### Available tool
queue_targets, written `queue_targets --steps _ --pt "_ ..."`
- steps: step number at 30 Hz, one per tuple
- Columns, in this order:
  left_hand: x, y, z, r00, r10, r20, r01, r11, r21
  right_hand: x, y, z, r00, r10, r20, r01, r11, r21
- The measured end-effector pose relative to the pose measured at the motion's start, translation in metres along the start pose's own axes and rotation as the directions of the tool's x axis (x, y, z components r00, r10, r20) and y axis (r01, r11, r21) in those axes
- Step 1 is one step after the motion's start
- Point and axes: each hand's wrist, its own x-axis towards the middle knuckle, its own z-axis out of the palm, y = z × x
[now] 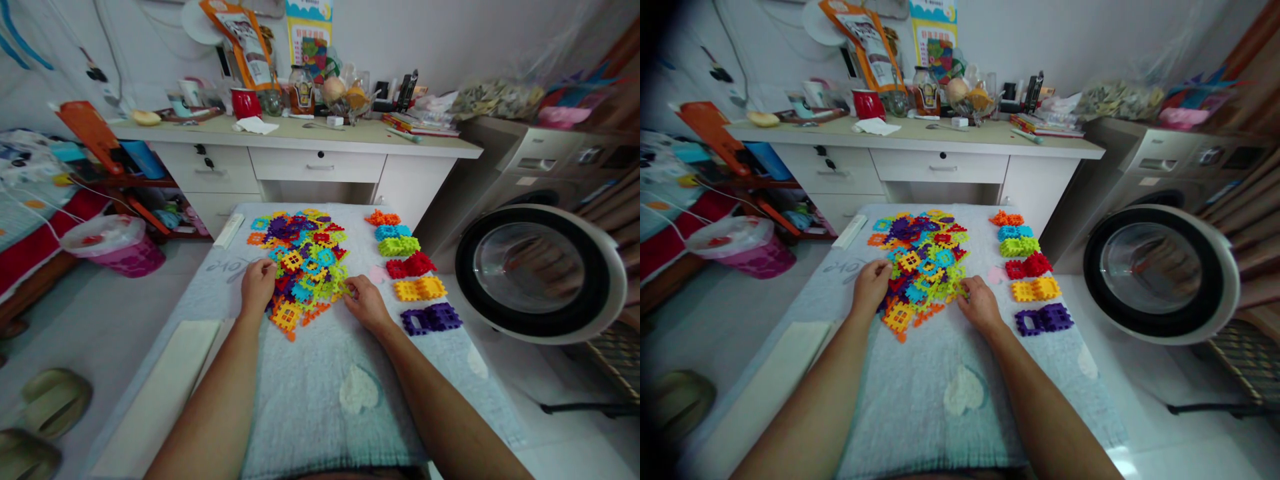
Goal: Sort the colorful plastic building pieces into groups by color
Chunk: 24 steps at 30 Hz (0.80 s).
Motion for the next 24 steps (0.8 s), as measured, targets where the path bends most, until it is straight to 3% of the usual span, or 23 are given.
queue_targets --steps 5,10,14,17,20,24 --pt "0.001 0.001 0.0 0.998 -0.008 0.056 0.005 0.998 0.068 0.004 -0.005 -0.021 0.998 0.02 -0.058 -0.018 0.999 0.027" --pt "0.002 -0.002 0.0 0.997 0.009 0.071 -0.014 0.997 0.077 0.018 -0.003 -0.085 0.989 0.007 -0.147 -0.01 1.0 -0.018" --pt "0.002 -0.003 0.0 0.997 0.007 0.073 -0.014 0.995 0.104 0.052 0.033 -0.147 0.984 0.098 -0.148 -0.122 0.979 -0.163" --pt "0.001 0.0 -0.001 0.997 -0.001 0.074 -0.008 0.993 0.121 0.085 0.074 -0.179 0.972 0.184 -0.149 -0.219 0.938 -0.27" --pt "0.001 0.001 -0.002 0.997 -0.008 0.081 -0.002 0.992 0.124 0.108 0.105 -0.192 0.947 0.306 -0.102 -0.322 0.895 -0.309" --pt "0.002 -0.001 -0.001 0.997 -0.008 0.081 -0.001 0.994 0.107 0.119 0.124 -0.19 0.912 0.408 -0.036 -0.4 0.869 -0.291"
